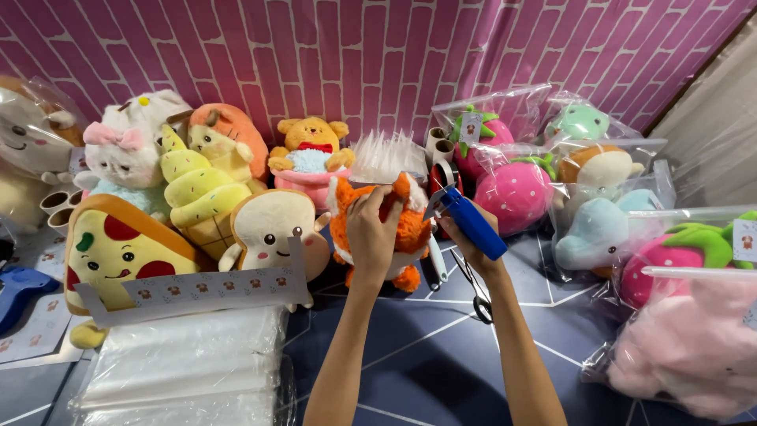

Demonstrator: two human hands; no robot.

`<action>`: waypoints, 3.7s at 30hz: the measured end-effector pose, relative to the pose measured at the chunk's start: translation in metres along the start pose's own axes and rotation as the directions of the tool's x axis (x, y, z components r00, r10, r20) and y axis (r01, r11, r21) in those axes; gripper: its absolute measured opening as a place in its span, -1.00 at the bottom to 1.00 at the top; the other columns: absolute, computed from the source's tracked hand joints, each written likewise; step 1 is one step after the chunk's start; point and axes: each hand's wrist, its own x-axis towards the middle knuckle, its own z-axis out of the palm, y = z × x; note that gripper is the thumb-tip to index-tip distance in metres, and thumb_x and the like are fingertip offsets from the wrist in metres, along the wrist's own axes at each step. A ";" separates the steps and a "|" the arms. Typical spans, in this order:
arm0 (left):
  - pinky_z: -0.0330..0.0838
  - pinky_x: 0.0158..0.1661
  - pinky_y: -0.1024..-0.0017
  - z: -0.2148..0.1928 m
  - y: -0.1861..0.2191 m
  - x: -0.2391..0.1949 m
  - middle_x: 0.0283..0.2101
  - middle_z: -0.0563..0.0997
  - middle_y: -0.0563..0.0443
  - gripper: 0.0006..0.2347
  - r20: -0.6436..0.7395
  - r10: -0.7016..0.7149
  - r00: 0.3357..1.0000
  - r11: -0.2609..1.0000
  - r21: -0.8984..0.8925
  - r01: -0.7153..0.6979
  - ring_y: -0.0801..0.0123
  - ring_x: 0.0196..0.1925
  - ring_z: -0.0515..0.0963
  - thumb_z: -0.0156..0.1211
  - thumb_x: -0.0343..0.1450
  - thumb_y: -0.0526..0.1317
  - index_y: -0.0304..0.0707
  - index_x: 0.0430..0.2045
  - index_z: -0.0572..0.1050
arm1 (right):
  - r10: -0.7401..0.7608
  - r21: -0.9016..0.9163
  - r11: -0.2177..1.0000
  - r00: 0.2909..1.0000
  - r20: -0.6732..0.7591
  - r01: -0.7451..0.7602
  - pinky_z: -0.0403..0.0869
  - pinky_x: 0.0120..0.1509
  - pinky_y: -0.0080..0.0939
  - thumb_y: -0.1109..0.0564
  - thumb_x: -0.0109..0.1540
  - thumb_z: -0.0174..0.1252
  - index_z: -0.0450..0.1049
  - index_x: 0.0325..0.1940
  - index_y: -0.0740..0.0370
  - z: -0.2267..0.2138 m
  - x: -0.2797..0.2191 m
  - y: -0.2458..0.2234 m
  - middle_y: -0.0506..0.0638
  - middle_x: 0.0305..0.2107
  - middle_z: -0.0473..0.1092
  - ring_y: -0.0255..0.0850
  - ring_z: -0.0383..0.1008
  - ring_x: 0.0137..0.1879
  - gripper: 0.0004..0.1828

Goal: Cutting a paper tag from a sheet using scissors and attaching it to a plush fox toy with a tagging gun.

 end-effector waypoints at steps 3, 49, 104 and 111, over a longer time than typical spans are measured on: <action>0.30 0.19 0.18 -0.004 0.004 0.005 -0.19 0.69 -0.19 -0.75 -0.007 -0.028 1.000 0.999 -0.018 0.028 0.10 0.00 0.65 0.28 0.44 -0.16 -0.28 -0.08 0.57 | 0.035 -0.015 0.999 0.998 0.053 -0.034 0.40 -0.25 -0.22 0.13 0.26 0.23 0.55 -0.37 0.20 -0.001 0.002 0.002 0.03 -0.50 0.46 -0.22 0.45 -0.40 -0.86; 0.33 0.02 0.27 0.006 0.004 0.004 -0.23 0.70 0.00 -0.83 -0.125 0.018 0.992 0.998 -0.065 -0.026 0.22 -0.07 0.65 0.23 0.47 -0.15 -0.17 -0.16 0.62 | -0.103 -0.138 0.983 0.987 0.122 0.120 0.48 -0.36 -0.20 0.28 0.16 0.31 0.55 -0.25 0.35 0.003 -0.001 0.009 0.18 -0.40 0.49 0.00 0.50 -0.42 -0.88; 0.31 0.09 0.19 0.008 0.011 0.005 -0.23 0.67 0.01 -0.80 -0.085 0.080 0.993 0.996 0.039 -0.077 0.17 -0.05 0.63 0.25 0.38 -0.15 -0.09 -0.16 0.59 | 0.034 -0.249 0.969 0.989 0.143 0.002 0.41 -0.46 -0.22 0.38 0.09 0.23 0.53 -0.31 0.35 -0.019 0.012 -0.015 0.16 -0.50 0.45 -0.02 0.44 -0.49 -0.90; 0.32 0.05 0.22 0.011 0.006 0.004 -0.28 0.67 0.04 -0.85 -0.162 0.060 0.985 0.997 0.060 -0.050 0.21 -0.13 0.63 0.32 0.38 -0.19 -0.12 -0.24 0.58 | 0.035 -0.196 0.981 0.983 0.181 0.001 0.40 -0.49 -0.26 0.27 0.13 0.28 0.52 -0.34 0.34 -0.017 0.009 -0.014 0.16 -0.53 0.44 -0.06 0.43 -0.53 -0.93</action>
